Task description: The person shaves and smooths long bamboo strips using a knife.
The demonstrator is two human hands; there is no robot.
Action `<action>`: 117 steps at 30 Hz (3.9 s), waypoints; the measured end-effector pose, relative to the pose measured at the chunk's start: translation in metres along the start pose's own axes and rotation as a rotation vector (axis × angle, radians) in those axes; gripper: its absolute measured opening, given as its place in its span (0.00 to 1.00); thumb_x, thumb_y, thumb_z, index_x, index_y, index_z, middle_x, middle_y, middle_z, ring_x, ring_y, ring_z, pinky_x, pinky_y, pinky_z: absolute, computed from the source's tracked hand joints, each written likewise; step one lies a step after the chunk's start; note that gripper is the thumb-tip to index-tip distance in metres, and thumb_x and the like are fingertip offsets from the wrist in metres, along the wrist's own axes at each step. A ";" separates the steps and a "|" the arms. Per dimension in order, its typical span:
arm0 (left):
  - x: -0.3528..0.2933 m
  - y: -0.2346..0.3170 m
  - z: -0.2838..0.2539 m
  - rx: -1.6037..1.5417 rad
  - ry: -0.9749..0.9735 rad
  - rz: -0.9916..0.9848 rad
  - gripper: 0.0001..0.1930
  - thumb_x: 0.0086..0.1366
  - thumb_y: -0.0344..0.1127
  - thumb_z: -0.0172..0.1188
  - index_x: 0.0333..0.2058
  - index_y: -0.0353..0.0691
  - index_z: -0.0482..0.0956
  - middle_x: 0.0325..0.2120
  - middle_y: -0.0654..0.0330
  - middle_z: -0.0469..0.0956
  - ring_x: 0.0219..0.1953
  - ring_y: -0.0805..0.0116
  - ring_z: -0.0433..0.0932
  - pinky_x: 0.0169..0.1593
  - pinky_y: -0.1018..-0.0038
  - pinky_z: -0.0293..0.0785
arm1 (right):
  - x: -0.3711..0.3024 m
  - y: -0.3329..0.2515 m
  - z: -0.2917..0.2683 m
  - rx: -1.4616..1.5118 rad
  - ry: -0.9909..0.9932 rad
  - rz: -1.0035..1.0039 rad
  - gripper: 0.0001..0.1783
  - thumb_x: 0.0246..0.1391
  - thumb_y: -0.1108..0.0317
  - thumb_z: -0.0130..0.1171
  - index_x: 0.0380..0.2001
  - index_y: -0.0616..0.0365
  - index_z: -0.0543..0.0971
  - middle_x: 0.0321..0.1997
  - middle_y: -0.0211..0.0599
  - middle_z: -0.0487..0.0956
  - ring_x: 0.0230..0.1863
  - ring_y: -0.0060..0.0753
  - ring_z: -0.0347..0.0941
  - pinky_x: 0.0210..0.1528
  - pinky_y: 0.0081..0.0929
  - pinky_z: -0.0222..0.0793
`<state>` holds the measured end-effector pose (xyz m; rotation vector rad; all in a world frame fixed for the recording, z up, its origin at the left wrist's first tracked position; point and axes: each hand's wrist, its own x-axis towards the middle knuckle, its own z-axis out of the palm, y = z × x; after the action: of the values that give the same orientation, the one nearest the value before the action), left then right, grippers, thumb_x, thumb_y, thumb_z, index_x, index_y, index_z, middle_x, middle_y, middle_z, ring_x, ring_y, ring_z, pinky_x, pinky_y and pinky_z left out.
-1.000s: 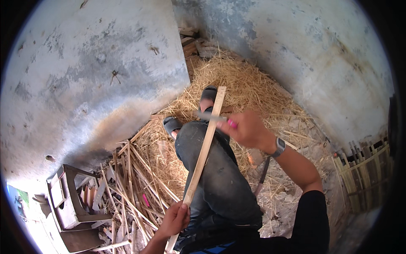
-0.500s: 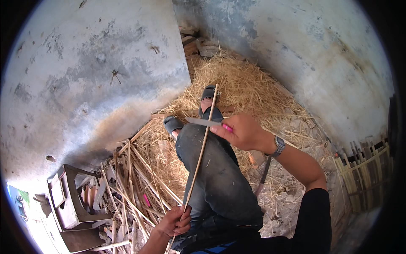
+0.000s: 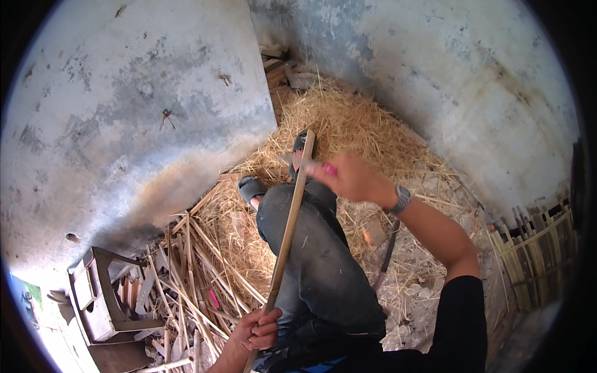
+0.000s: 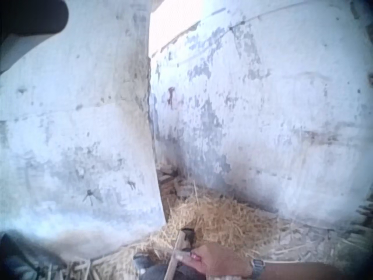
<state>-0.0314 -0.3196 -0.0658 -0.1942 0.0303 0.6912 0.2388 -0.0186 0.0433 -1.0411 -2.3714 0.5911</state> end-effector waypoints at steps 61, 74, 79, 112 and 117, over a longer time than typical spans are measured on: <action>-0.008 -0.007 0.006 0.604 0.409 0.134 0.22 0.77 0.54 0.47 0.29 0.42 0.66 0.14 0.68 0.57 0.13 0.75 0.57 0.14 0.79 0.52 | -0.035 -0.039 -0.005 -0.156 -0.146 -0.070 0.39 0.65 0.34 0.49 0.14 0.58 0.79 0.16 0.52 0.75 0.18 0.57 0.74 0.24 0.50 0.67; -0.004 -0.008 -0.002 0.743 0.460 0.215 0.22 0.79 0.52 0.45 0.31 0.41 0.69 0.13 0.67 0.56 0.12 0.75 0.55 0.14 0.77 0.51 | 0.007 0.000 -0.047 -0.135 0.209 0.205 0.38 0.64 0.38 0.53 0.14 0.62 0.78 0.13 0.52 0.70 0.16 0.55 0.69 0.23 0.49 0.62; -0.003 -0.017 -0.001 0.992 0.547 0.307 0.22 0.80 0.50 0.44 0.29 0.40 0.69 0.13 0.66 0.61 0.12 0.75 0.60 0.15 0.78 0.57 | -0.022 -0.046 -0.041 -0.237 -0.013 0.159 0.35 0.65 0.39 0.53 0.16 0.58 0.80 0.14 0.50 0.73 0.18 0.53 0.73 0.24 0.47 0.66; 0.017 -0.030 0.003 1.461 0.899 0.517 0.21 0.79 0.45 0.48 0.29 0.37 0.74 0.16 0.69 0.69 0.19 0.83 0.67 0.24 0.80 0.63 | -0.007 -0.015 -0.041 -0.045 0.222 0.098 0.36 0.55 0.40 0.67 0.11 0.62 0.73 0.09 0.39 0.63 0.11 0.35 0.59 0.19 0.37 0.56; 0.018 -0.034 -0.007 1.466 0.921 0.555 0.21 0.79 0.44 0.49 0.28 0.37 0.75 0.16 0.69 0.70 0.19 0.83 0.66 0.24 0.79 0.63 | -0.013 -0.009 -0.016 -0.050 0.266 0.074 0.34 0.54 0.40 0.68 0.13 0.60 0.74 0.10 0.44 0.68 0.12 0.47 0.66 0.19 0.39 0.60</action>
<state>0.0039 -0.3352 -0.0683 0.9606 1.4714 0.9144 0.2512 -0.0307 0.0578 -1.1562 -2.1335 0.3928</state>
